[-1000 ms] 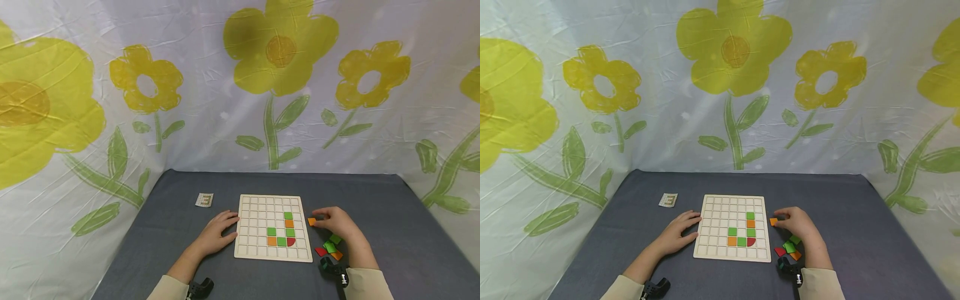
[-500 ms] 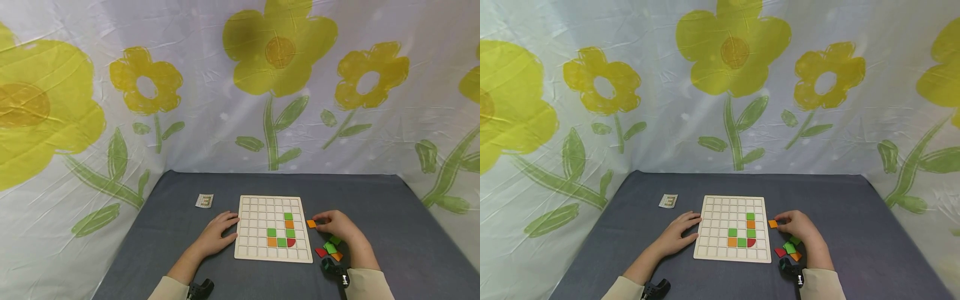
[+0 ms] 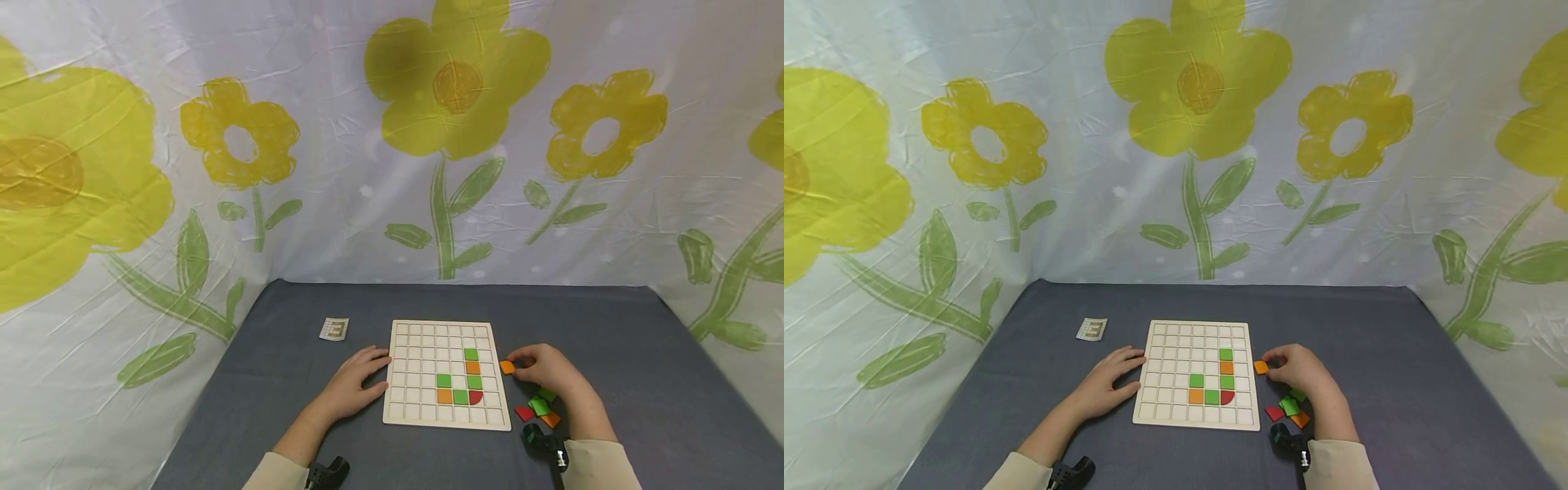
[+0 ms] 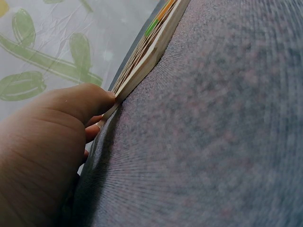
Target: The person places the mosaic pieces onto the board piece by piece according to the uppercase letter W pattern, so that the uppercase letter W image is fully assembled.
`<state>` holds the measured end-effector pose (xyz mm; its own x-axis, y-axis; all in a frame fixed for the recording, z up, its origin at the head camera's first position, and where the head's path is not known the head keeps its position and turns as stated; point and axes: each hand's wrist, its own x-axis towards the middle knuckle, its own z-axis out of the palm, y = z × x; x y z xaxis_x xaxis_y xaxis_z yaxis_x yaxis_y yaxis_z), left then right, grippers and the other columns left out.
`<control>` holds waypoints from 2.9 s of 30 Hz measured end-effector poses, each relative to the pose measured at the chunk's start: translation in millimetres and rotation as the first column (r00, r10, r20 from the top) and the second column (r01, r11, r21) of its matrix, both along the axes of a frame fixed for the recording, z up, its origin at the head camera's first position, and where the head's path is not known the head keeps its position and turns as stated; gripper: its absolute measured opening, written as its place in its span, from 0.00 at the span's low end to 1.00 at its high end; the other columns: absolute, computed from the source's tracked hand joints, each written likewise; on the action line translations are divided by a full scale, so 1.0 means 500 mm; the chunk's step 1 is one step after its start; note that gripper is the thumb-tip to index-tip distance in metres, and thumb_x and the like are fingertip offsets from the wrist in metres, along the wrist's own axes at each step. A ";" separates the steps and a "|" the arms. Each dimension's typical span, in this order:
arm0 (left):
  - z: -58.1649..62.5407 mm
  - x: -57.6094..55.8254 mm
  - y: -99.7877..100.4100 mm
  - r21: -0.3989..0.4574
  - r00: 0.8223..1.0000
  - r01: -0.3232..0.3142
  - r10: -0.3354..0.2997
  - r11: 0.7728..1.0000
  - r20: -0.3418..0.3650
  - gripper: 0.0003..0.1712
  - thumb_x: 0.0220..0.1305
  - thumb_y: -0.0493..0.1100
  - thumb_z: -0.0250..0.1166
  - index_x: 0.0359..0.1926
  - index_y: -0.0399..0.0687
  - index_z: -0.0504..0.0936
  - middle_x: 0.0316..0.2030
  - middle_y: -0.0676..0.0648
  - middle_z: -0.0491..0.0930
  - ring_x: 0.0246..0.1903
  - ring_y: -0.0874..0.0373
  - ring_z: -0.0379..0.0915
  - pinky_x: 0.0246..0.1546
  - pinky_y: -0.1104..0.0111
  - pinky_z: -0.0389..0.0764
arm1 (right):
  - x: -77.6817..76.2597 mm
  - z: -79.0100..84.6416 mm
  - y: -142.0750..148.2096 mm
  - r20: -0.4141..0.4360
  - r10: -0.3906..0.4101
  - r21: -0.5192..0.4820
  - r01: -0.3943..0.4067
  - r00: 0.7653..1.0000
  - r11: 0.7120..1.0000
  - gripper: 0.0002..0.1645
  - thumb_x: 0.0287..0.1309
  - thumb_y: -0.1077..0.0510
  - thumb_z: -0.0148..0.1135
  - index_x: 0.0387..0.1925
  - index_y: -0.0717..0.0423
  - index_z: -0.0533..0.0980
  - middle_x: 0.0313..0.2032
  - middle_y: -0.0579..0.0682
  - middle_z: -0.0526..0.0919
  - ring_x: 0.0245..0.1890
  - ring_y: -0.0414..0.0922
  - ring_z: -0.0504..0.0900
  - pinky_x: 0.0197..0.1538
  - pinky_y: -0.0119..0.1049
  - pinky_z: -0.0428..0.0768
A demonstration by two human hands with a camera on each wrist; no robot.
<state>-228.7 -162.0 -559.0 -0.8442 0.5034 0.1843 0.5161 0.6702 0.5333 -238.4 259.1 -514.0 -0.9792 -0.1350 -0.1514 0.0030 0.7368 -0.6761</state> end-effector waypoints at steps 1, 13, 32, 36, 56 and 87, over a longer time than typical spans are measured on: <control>0.000 0.000 -0.001 0.000 1.000 0.002 -0.002 1.000 -0.002 0.29 0.73 0.51 0.65 0.71 0.48 0.75 0.71 0.47 0.69 0.75 0.44 0.55 0.70 0.41 0.59 | 0.000 0.000 0.002 -0.002 0.000 0.007 0.000 1.000 1.000 0.16 0.56 0.63 0.73 0.48 0.60 0.86 0.20 0.48 0.68 0.20 0.45 0.67 0.25 0.36 0.65; 0.000 0.005 -0.003 0.007 1.000 -0.001 0.001 1.000 0.001 0.29 0.73 0.50 0.65 0.71 0.47 0.76 0.71 0.46 0.70 0.75 0.43 0.55 0.70 0.40 0.59 | 0.003 0.036 -0.001 -0.076 0.022 0.066 -0.017 0.997 0.998 0.20 0.60 0.52 0.75 0.50 0.59 0.86 0.44 0.55 0.85 0.36 0.47 0.78 0.37 0.44 0.81; 0.001 0.001 -0.004 0.002 1.000 -0.004 0.004 1.000 -0.009 0.29 0.73 0.51 0.65 0.71 0.48 0.76 0.71 0.48 0.70 0.75 0.44 0.55 0.70 0.41 0.60 | 0.010 0.052 -0.119 -0.109 0.111 0.008 -0.111 0.988 0.994 0.14 0.63 0.56 0.70 0.48 0.55 0.86 0.19 0.45 0.63 0.18 0.42 0.60 0.24 0.35 0.61; -0.005 -0.002 -0.002 -0.004 1.000 0.002 -0.003 1.000 -0.019 0.29 0.73 0.52 0.64 0.71 0.49 0.76 0.71 0.48 0.70 0.75 0.45 0.55 0.70 0.42 0.60 | 0.012 0.046 -0.144 -0.110 0.153 0.035 -0.150 0.982 0.988 0.13 0.63 0.56 0.70 0.48 0.54 0.86 0.19 0.43 0.65 0.19 0.40 0.59 0.25 0.34 0.61; -0.003 -0.008 -0.003 0.008 0.999 0.014 -0.014 1.000 -0.030 0.30 0.73 0.52 0.65 0.71 0.48 0.76 0.71 0.47 0.69 0.75 0.45 0.55 0.71 0.41 0.60 | 0.004 0.022 -0.223 -0.150 0.235 0.162 -0.211 0.960 0.964 0.12 0.63 0.57 0.68 0.46 0.50 0.88 0.29 0.41 0.81 0.26 0.39 0.72 0.34 0.38 0.74; -0.001 0.001 -0.002 0.005 1.000 0.027 -0.027 1.000 -0.004 0.30 0.73 0.50 0.65 0.71 0.47 0.75 0.72 0.46 0.69 0.75 0.43 0.55 0.70 0.40 0.59 | 0.012 0.035 -0.140 -0.178 0.056 0.075 -0.043 0.982 0.996 0.15 0.66 0.53 0.70 0.50 0.54 0.86 0.22 0.47 0.69 0.20 0.43 0.62 0.26 0.38 0.61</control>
